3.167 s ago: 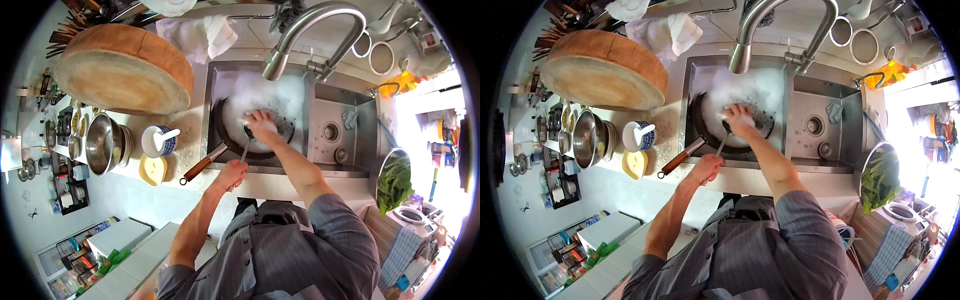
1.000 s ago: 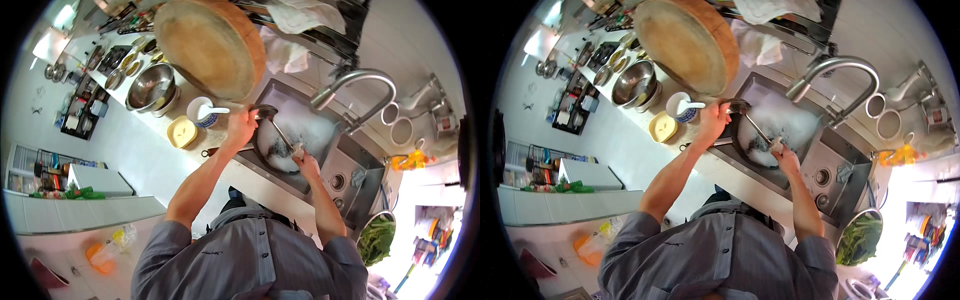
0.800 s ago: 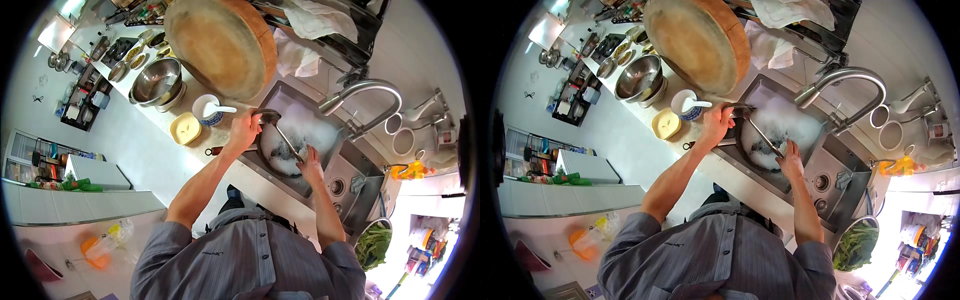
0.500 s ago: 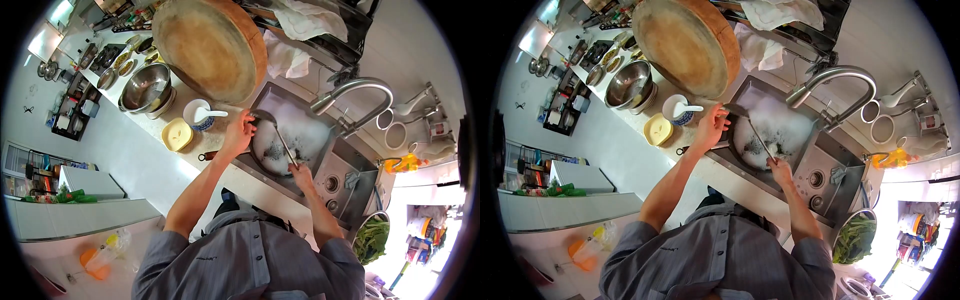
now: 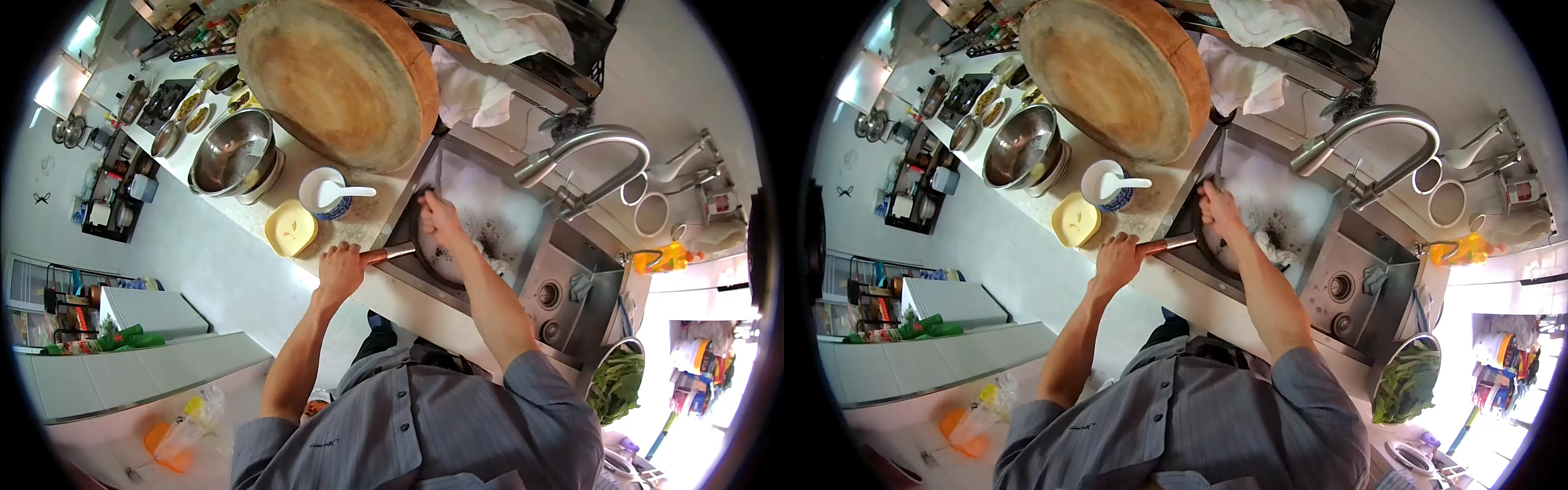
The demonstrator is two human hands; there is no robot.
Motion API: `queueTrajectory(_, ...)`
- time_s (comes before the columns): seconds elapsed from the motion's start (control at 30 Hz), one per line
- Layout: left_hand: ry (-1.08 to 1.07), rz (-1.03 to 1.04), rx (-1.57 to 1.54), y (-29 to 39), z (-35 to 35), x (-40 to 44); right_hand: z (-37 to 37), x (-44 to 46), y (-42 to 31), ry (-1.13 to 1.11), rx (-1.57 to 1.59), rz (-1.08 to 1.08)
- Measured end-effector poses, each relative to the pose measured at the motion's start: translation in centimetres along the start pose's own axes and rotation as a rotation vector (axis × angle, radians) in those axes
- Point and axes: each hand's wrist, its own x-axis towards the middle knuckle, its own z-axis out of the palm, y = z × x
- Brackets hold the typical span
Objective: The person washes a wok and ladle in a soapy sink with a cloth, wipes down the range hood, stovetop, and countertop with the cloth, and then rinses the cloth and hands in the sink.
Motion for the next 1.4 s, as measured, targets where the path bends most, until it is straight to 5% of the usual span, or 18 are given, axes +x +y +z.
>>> queueTrajectory(0.07,-0.023,0.015,-0.035,-1.1,0.5,-0.2,1.6,2.1,-0.7,-0.210,0.229,0.071)
queueTrajectory(0.17,-0.036,0.034,-0.085,-1.8,1.2,-0.3,7.5,2.0,-2.2,0.086,-0.185,0.028)
queueTrajectory(0.27,-0.053,0.047,-0.130,-2.0,1.1,-0.2,8.1,1.7,-2.5,-0.030,-0.592,-0.112)
queueTrajectory(0.33,-0.065,0.084,-0.178,-2.6,1.2,0.0,6.9,0.7,-2.1,-0.087,-0.981,-0.390)
queueTrajectory(0.47,-0.119,0.120,-0.271,-2.4,0.8,-0.3,-2.7,-2.1,1.5,0.427,-1.436,-0.437)
queueTrajectory(0.53,-0.163,0.111,-0.311,-1.8,0.4,-0.6,-6.3,-5.7,1.9,0.450,-1.310,-0.018)
queueTrajectory(0.63,-0.239,0.077,-0.387,-0.5,0.5,-1.1,-7.8,-7.6,4.8,0.489,-1.568,0.187)
queueTrajectory(0.73,-0.277,0.050,-0.463,0.2,1.0,-1.4,-8.2,-6.3,7.3,-0.022,-1.402,0.486)
queueTrajectory(0.83,-0.291,0.057,-0.499,0.6,0.5,-1.2,-4.9,-5.6,7.9,-0.081,-1.264,0.280)
queueTrajectory(0.9,-0.318,0.059,-0.495,1.0,0.4,-1.0,-2.7,-5.6,8.2,0.250,-0.824,0.064)
queueTrajectory(1.03,-0.270,0.093,-0.485,1.8,0.6,-1.5,-1.6,-0.4,6.7,0.160,-0.766,-0.055)
queueTrajectory(1.2,-0.274,0.068,-0.429,3.2,0.8,-2.6,-6.7,5.8,8.5,0.218,-1.687,-0.138)
queueTrajectory(1.33,-0.224,0.058,-0.441,3.4,1.6,-3.5,-13.6,3.3,8.9,0.274,-1.505,0.024)
queueTrajectory(1.4,-0.216,0.016,-0.507,3.4,1.7,-3.4,-18.9,4.1,13.0,-0.125,-1.779,-0.045)
